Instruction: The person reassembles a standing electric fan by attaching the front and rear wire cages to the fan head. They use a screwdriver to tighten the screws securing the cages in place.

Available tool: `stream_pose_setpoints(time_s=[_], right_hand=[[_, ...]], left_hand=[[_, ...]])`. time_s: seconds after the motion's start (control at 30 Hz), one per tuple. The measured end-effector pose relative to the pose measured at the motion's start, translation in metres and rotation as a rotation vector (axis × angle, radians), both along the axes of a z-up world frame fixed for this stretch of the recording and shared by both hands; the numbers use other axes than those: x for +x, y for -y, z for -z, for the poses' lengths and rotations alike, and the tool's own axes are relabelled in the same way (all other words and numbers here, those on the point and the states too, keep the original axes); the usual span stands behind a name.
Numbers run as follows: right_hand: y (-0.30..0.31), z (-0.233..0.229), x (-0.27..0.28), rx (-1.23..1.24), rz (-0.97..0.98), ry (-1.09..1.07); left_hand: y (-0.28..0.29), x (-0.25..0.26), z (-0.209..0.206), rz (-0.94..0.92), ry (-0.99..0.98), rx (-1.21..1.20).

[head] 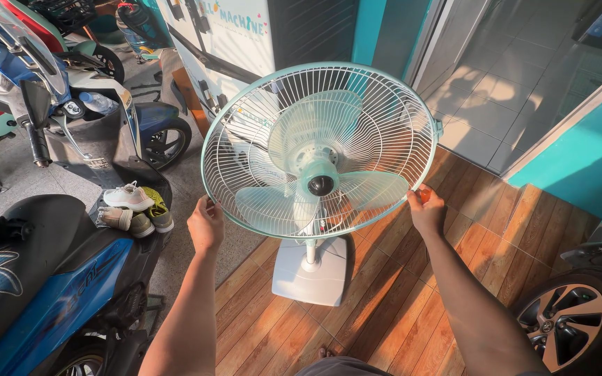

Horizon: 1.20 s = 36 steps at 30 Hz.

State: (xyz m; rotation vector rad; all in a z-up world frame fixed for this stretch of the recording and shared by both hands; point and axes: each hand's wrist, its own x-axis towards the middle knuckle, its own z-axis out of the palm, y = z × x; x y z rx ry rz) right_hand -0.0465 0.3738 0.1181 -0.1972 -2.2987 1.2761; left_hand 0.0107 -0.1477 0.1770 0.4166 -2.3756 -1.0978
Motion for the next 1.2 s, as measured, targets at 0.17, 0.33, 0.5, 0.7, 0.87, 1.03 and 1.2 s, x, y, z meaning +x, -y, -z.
stream_pose_setpoints(time_s=[0.17,0.33,0.5,0.7,0.87,1.03,1.2], right_hand=[[-0.001,0.010,0.000,0.101,0.019,0.049],[0.000,0.009,-0.002,0.091,0.024,-0.002],[0.001,-0.029,0.006,-0.212,0.023,-0.203],[0.014,-0.128,-0.009,0.085,0.169,-0.461],[0.041,-0.182,-0.021,0.232,0.101,-0.468],[0.048,-0.186,-0.033,0.295,0.156,-0.354],[0.043,-0.176,-0.042,0.287,0.172,-0.370]], left_hand=[[0.004,-0.001,0.001,-0.034,0.024,-0.032],[-0.001,-0.001,-0.008,-0.046,0.092,-0.011],[-0.006,-0.005,-0.043,0.035,-0.180,-0.127],[-0.020,-0.032,-0.121,0.139,-0.542,-0.251],[-0.040,-0.041,-0.159,0.082,-0.449,-0.314],[-0.043,-0.042,-0.161,0.041,-0.563,-0.382],[-0.039,-0.046,-0.154,0.032,-0.585,-0.391]])
